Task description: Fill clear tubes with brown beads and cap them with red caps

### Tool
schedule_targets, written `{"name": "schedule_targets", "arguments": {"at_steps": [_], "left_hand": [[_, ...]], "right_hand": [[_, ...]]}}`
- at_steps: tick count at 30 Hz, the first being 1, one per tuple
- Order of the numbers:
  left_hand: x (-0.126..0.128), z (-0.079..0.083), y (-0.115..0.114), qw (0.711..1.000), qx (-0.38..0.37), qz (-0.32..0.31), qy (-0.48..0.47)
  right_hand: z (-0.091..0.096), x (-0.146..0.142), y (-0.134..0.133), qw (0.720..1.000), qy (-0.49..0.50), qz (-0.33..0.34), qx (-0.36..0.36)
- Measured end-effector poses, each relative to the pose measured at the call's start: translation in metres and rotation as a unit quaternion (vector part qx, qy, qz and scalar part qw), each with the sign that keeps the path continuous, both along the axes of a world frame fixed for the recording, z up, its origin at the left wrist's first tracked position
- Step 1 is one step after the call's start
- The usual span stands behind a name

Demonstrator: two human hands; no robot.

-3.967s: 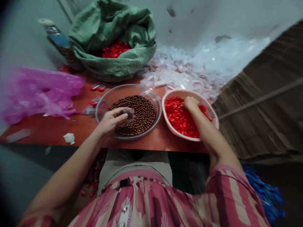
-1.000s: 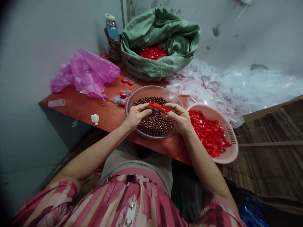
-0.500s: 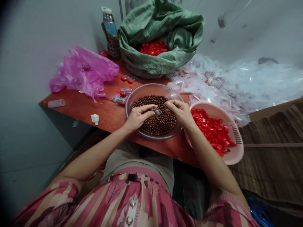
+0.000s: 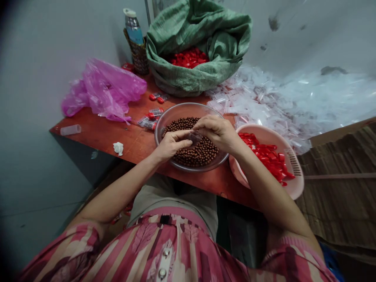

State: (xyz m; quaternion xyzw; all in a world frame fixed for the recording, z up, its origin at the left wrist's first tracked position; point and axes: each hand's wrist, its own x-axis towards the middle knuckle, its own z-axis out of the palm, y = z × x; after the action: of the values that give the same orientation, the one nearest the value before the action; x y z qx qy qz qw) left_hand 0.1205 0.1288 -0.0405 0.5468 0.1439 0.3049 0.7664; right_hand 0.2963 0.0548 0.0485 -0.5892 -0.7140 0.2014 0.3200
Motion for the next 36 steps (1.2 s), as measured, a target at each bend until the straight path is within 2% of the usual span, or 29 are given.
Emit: {"name": "schedule_targets", "arguments": {"at_steps": [2,5,9,12,15,17,19,21,23,26,28,30,36], "left_hand": [[0.0,0.001,0.001,1.0,0.0,-0.017,0.004],[0.0,0.003,0.001,0.999,-0.005,-0.044,0.006],[0.0,0.004,-0.001,0.999,-0.019,-0.039,0.013],[0.002,0.002,-0.002,0.998,-0.055,-0.003,0.002],[0.003,0.002,-0.002,0.994,-0.109,0.013,-0.024],[0.004,0.003,-0.001,0.989,-0.147,0.006,-0.031],[0.005,0.005,0.0,0.984,-0.174,0.006,-0.028],[0.005,0.006,0.001,0.982,-0.188,0.014,-0.023],[0.006,0.007,0.001,0.982,-0.187,0.019,-0.024],[0.007,0.006,0.001,0.983,-0.178,0.03,-0.024],[0.008,0.006,0.0,0.984,-0.175,0.037,-0.015],[0.007,0.007,0.0,0.984,-0.175,0.042,-0.002],[0.008,0.009,0.0,0.982,-0.182,0.049,-0.001]], "right_hand": [[0.006,0.003,0.005,0.997,-0.051,0.061,-0.02],[0.013,0.004,0.01,0.987,-0.11,0.112,-0.033],[0.01,0.003,0.01,0.986,-0.118,0.11,-0.031],[-0.002,0.011,0.008,0.999,-0.019,0.017,-0.026],[-0.016,0.032,0.006,0.992,0.051,-0.112,-0.031],[-0.023,0.048,0.006,0.983,-0.015,-0.183,-0.031],[-0.028,0.057,0.006,0.97,-0.116,-0.21,-0.045],[-0.034,0.056,0.006,0.963,-0.191,-0.159,-0.102],[-0.04,0.044,0.006,0.947,-0.25,-0.056,-0.193],[-0.053,0.017,0.007,0.879,-0.366,0.055,-0.301],[-0.061,0.001,0.007,0.843,-0.423,0.08,-0.324],[-0.067,-0.008,0.008,0.828,-0.451,0.09,-0.321],[-0.066,-0.008,0.006,0.832,-0.442,0.095,-0.321]]}}
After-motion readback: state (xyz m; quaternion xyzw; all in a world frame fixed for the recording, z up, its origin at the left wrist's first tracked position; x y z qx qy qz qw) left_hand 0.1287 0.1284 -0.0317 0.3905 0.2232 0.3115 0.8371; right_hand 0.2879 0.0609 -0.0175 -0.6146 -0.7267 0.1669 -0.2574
